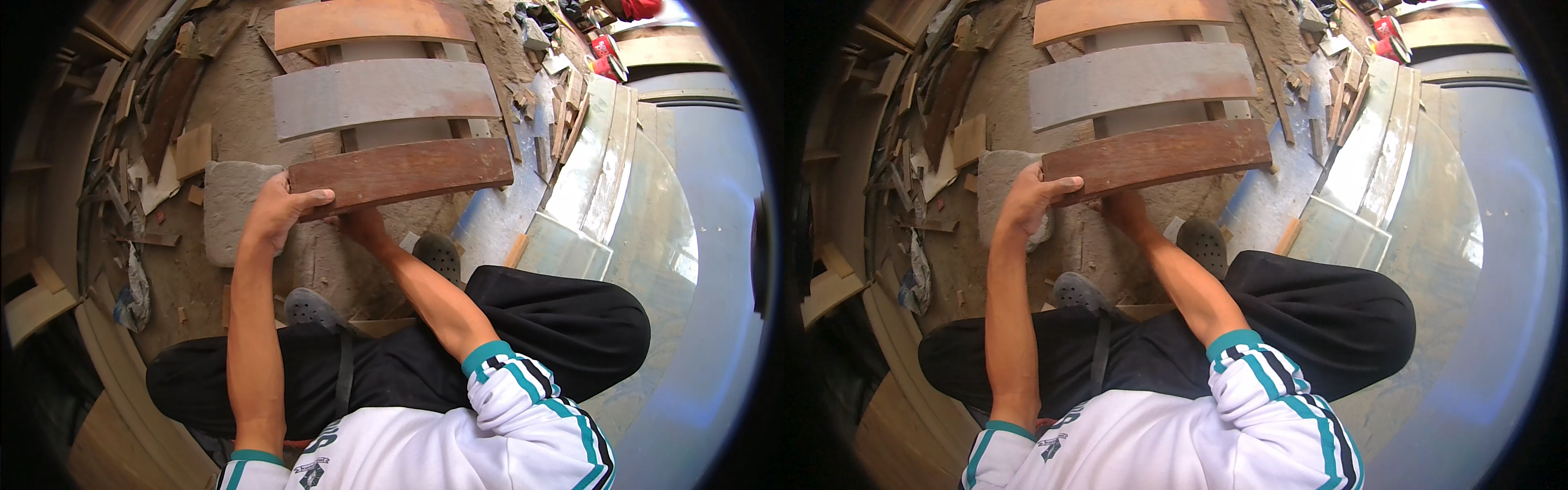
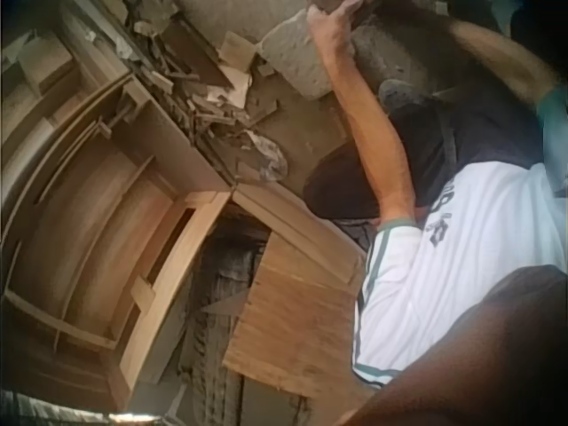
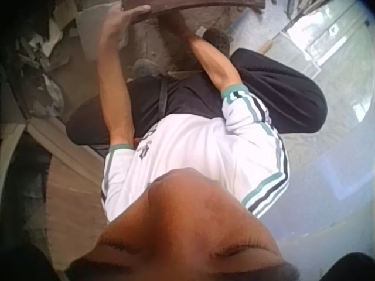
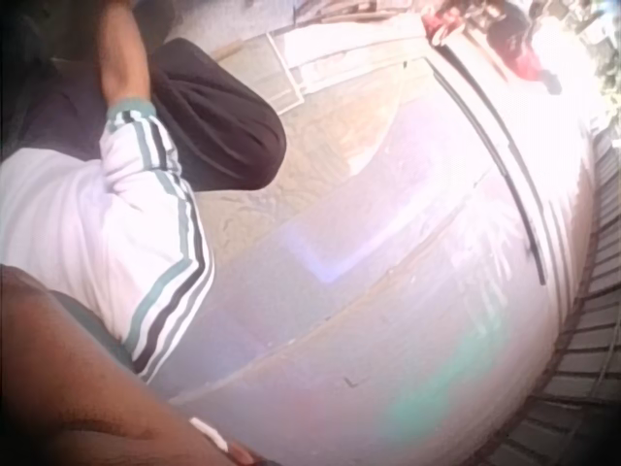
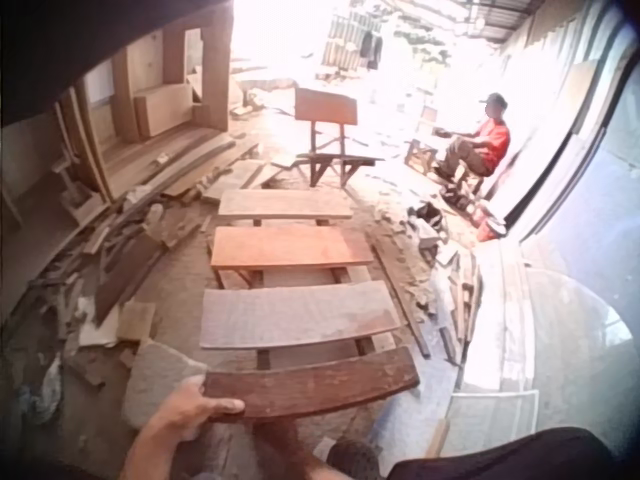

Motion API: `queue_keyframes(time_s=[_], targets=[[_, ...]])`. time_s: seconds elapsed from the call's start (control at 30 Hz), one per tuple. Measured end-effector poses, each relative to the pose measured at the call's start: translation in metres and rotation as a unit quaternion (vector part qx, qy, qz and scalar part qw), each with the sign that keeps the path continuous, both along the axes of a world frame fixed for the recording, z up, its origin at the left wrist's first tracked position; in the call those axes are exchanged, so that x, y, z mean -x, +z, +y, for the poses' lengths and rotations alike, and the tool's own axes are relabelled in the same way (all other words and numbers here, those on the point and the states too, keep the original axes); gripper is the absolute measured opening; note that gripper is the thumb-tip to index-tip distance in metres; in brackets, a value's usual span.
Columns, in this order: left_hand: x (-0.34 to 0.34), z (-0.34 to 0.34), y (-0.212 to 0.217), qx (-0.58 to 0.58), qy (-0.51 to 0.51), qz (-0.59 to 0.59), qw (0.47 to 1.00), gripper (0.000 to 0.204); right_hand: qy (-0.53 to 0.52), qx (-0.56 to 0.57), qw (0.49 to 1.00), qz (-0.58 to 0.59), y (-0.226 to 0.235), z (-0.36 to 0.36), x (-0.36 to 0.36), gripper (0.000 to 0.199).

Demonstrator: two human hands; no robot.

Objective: The person sits on the floor and assembles a small wooden stool or pallet by hand. They align wooden slats, insert small wooden dowels into pre-drilled holes, and use a hammer to drive the dowels in to secure the pieces together.

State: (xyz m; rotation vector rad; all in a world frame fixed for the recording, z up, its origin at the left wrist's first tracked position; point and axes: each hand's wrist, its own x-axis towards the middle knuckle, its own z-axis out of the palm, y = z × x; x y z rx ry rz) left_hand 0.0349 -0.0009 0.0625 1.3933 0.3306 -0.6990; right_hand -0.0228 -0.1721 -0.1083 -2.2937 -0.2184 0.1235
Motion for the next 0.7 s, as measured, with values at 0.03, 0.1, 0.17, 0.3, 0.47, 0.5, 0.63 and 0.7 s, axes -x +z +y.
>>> queue_keyframes(time_s=[0.03,0.1,0.17,0.3,0.47,0.5,0.63,0.7], targets=[[0.0,0.0,0.0,0.002,0.0,-0.001,1.0,0.058,0.003,-0.002,1.0,0.01,0.001,0.0,0.002,0.049],[0.0,0.0,0.0,0.001,0.002,-0.004,1.0,0.058,0.002,-0.007,1.0,0.012,-0.002,0.001,0.004,0.052],[0.0,-0.003,0.001,-0.006,0.005,-0.007,1.0,0.059,-0.007,-0.016,1.0,-0.005,-0.013,0.001,0.006,0.051],[0.0,-0.002,0.001,-0.012,-0.002,-0.012,1.0,0.06,-0.053,-0.023,0.998,0.009,-0.021,0.008,0.01,0.051],[0.003,-0.001,0.0,0.01,0.006,-0.015,1.0,0.061,-0.048,-0.013,0.999,-0.002,-0.015,0.01,0.011,0.049],[0.003,-0.002,-0.001,0.002,0.012,-0.016,1.0,0.061,-0.06,-0.006,0.998,-0.008,-0.016,0.012,0.013,0.049],[0.004,-0.006,0.005,-0.007,0.022,-0.014,1.0,0.062,-0.092,0.003,0.995,-0.036,-0.023,0.013,0.017,0.047],[0.003,-0.006,0.006,0.001,0.019,-0.014,1.0,0.062,-0.084,0.004,0.996,-0.03,-0.021,0.012,0.016,0.047]])
